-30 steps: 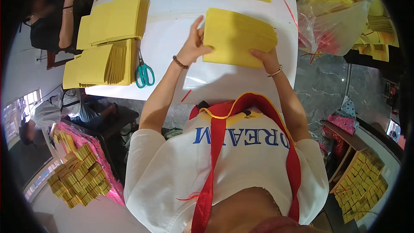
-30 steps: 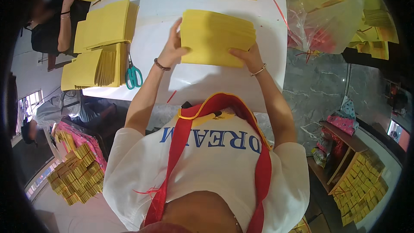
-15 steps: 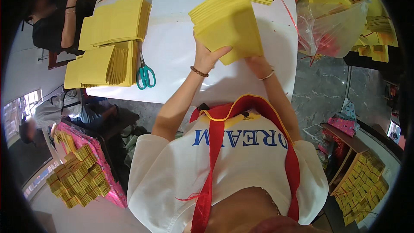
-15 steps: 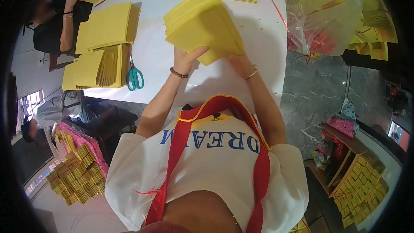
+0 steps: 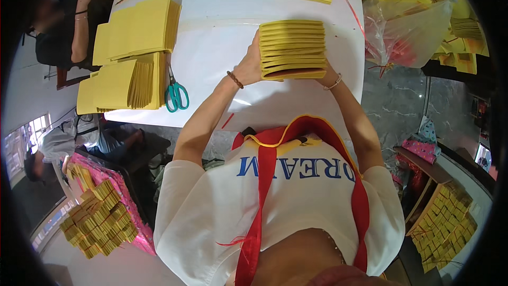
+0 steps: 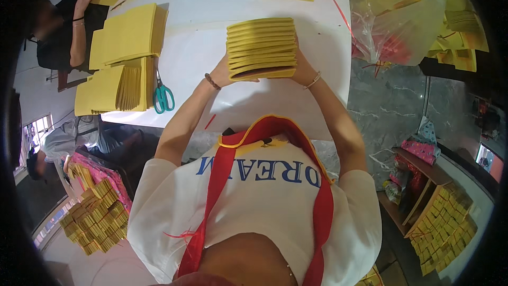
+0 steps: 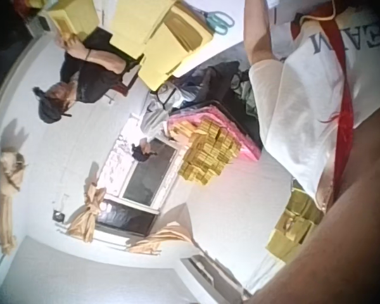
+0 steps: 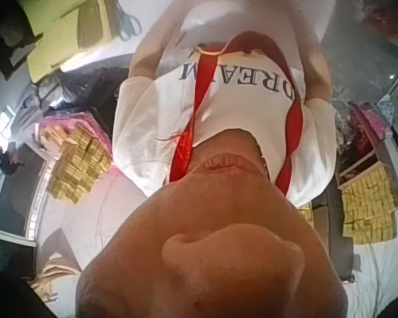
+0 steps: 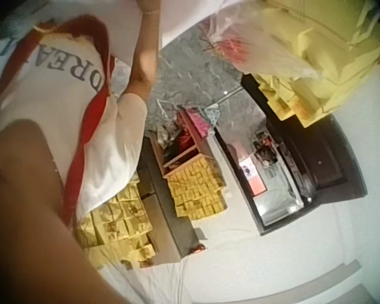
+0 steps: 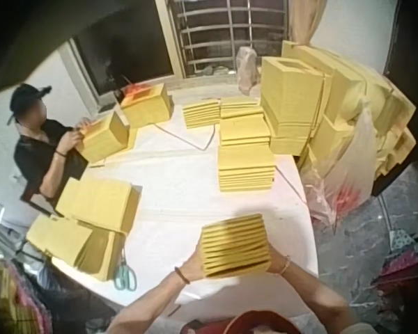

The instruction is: Folding and bundling stacks of yellow paper on a workspace table.

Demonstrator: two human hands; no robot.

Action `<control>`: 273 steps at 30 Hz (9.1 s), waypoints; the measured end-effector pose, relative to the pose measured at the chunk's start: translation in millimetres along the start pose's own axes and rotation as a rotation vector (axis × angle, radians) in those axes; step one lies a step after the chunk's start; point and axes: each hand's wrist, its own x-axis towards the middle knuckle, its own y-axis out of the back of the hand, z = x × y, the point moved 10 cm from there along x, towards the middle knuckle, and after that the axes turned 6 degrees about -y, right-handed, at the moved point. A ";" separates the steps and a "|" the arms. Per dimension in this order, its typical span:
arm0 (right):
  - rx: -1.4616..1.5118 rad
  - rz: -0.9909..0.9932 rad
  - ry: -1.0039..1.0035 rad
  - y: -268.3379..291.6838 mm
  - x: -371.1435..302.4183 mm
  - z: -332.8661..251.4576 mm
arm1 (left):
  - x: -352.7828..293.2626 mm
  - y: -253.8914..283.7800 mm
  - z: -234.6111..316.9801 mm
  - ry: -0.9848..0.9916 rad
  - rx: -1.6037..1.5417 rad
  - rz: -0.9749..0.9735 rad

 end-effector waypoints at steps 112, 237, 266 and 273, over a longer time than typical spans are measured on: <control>0.077 0.207 0.087 27.5 -11.2 29.1 | -12.6 17.9 -67.8 0.054 0.270 -0.077; 1.647 -0.273 -0.006 -67.4 -15.6 4.0 | -7.2 72.0 74.0 0.076 0.114 0.608; 1.567 -0.140 -0.061 -67.6 -13.4 16.9 | -14.7 75.1 69.2 0.135 0.304 0.586; 1.565 -0.094 -0.090 -66.5 -12.3 16.4 | -11.3 74.6 61.1 0.188 0.289 0.543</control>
